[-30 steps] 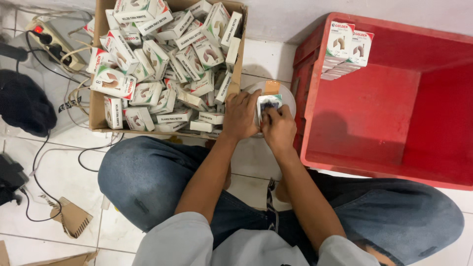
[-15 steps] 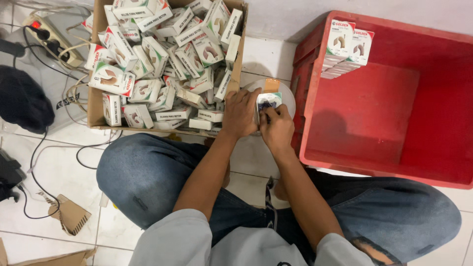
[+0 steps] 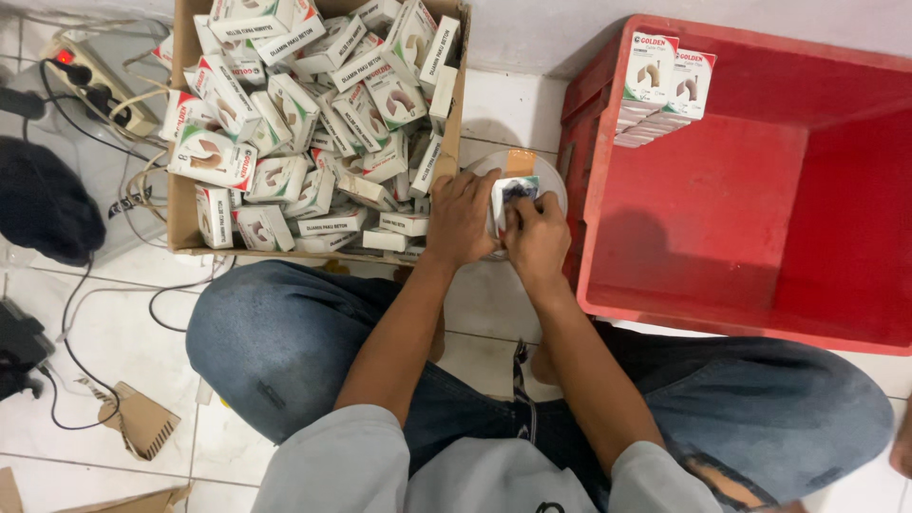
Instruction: The person wipes small white product boxes with a cloth and stacks them into a red plastic crate.
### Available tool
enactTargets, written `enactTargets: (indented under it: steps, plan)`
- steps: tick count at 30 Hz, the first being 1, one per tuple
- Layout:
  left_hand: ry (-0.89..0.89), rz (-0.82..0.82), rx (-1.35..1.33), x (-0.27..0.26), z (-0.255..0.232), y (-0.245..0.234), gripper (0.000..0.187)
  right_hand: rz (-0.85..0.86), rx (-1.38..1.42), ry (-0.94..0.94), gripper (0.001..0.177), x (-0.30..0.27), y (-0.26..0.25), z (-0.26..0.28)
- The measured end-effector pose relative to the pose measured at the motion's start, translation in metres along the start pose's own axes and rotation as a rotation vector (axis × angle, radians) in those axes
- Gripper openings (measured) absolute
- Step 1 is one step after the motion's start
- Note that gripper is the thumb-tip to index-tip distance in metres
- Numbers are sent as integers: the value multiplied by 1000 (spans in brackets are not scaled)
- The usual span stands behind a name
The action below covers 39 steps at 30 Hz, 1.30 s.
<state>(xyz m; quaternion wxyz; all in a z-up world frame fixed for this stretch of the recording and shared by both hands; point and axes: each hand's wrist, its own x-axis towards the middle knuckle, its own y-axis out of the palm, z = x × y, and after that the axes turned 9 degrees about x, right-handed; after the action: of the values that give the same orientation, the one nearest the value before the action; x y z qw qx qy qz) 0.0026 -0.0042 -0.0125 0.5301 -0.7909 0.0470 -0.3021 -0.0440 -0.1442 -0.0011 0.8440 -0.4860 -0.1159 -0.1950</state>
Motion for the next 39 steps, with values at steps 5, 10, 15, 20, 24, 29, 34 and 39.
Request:
enactTargets:
  steps: [5,10,15,20,24,29,34,39]
  plan:
    - [1,18,-22,2,-5,-14,109,-67,-25,-2,6,11,-7,-1]
    - [-8,54,-24,0,-3,-8,117,-63,-32,22,6,-9,-10,-4]
    - [-19,111,-18,3,-5,-14,116,-53,-8,-31,7,7,-3,-3]
    - [-7,91,-10,3,-4,-13,105,-102,-23,13,7,17,-7,-12]
    - [-21,171,-5,5,-8,-21,102,-132,-44,130,8,12,-6,-28]
    - [-72,262,-39,8,-11,-32,99,-52,-26,197,16,18,-16,-16]
    - [-195,490,-105,15,-17,-51,99,93,-67,272,21,17,-11,-23]
    - [-182,465,-57,10,-21,-53,97,147,-88,272,24,17,-14,-18]
